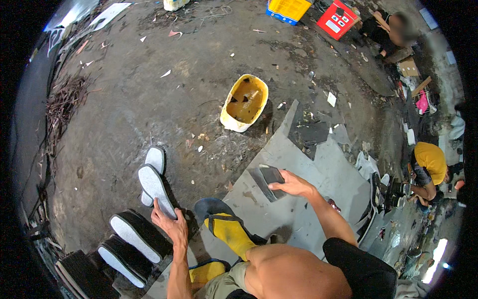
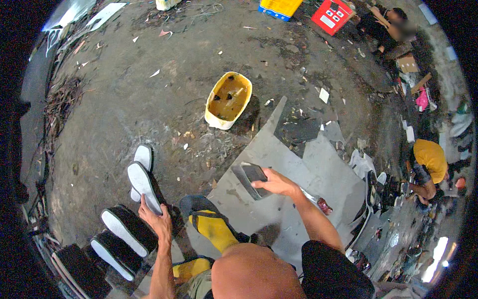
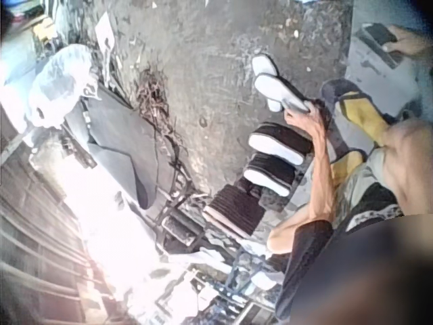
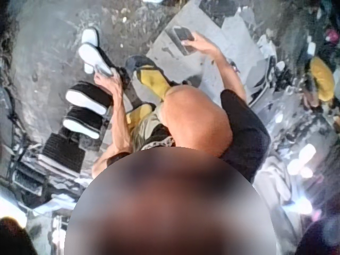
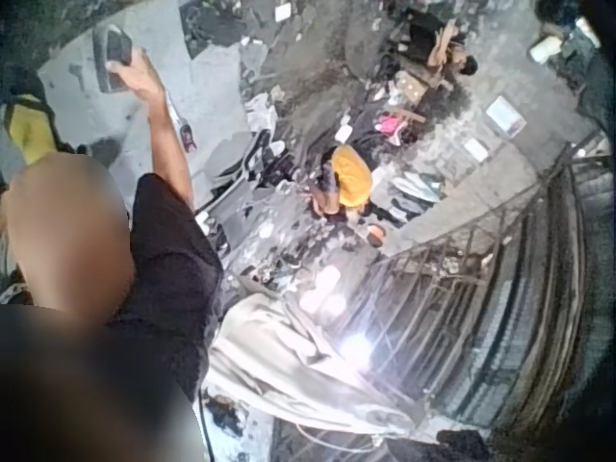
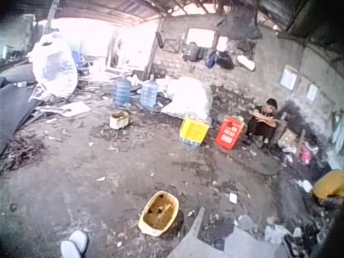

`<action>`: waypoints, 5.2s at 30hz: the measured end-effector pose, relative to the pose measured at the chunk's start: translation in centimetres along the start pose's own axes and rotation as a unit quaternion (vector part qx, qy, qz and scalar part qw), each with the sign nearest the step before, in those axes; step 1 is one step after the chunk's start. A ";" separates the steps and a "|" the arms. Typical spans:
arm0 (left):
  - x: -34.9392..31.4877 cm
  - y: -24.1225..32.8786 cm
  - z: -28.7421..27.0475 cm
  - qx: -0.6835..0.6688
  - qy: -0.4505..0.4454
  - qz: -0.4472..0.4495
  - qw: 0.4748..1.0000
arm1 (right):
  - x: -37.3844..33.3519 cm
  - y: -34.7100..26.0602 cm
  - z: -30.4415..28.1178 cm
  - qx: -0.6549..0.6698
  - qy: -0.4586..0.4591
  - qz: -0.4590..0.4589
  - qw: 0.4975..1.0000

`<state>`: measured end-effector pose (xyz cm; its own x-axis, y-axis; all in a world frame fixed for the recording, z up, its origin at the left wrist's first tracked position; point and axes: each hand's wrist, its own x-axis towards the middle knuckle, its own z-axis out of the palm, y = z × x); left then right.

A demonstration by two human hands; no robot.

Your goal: The person sits on the floor and repeatedly applies a yellowish adhesive to the white surface of shoe insoles using a brush. They dip the brush into a container, spread the adhesive evenly, and place each treated insole in a growing row on the floor.

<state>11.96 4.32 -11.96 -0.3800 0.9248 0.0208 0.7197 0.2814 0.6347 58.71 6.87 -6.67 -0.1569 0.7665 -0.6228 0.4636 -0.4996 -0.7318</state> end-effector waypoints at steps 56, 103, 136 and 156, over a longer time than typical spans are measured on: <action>-0.5 15.8 4.1 -0.285 -0.256 -0.040 0.923 | 0.7 5.8 -13.9 0.541 0.469 0.017 0.698; -5.9 33.0 13.5 -0.314 -0.529 -0.109 0.781 | -15.2 -4.3 -12.6 0.263 0.521 -0.139 0.800; 2.8 10.4 -13.0 -0.457 0.047 -0.202 0.865 | 0.7 -28.7 -6.0 0.466 0.371 -0.304 0.744; 10.1 12.5 -11.3 -0.514 0.314 -0.210 0.770 | -0.5 -24.6 13.4 -0.081 0.077 -0.320 0.941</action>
<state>10.59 14.30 4.92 -0.8920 0.4107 -0.1887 -0.2610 -0.1271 0.9569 35.75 13.40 7.89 -0.3263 0.9452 -0.0116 0.4451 0.1428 -0.8840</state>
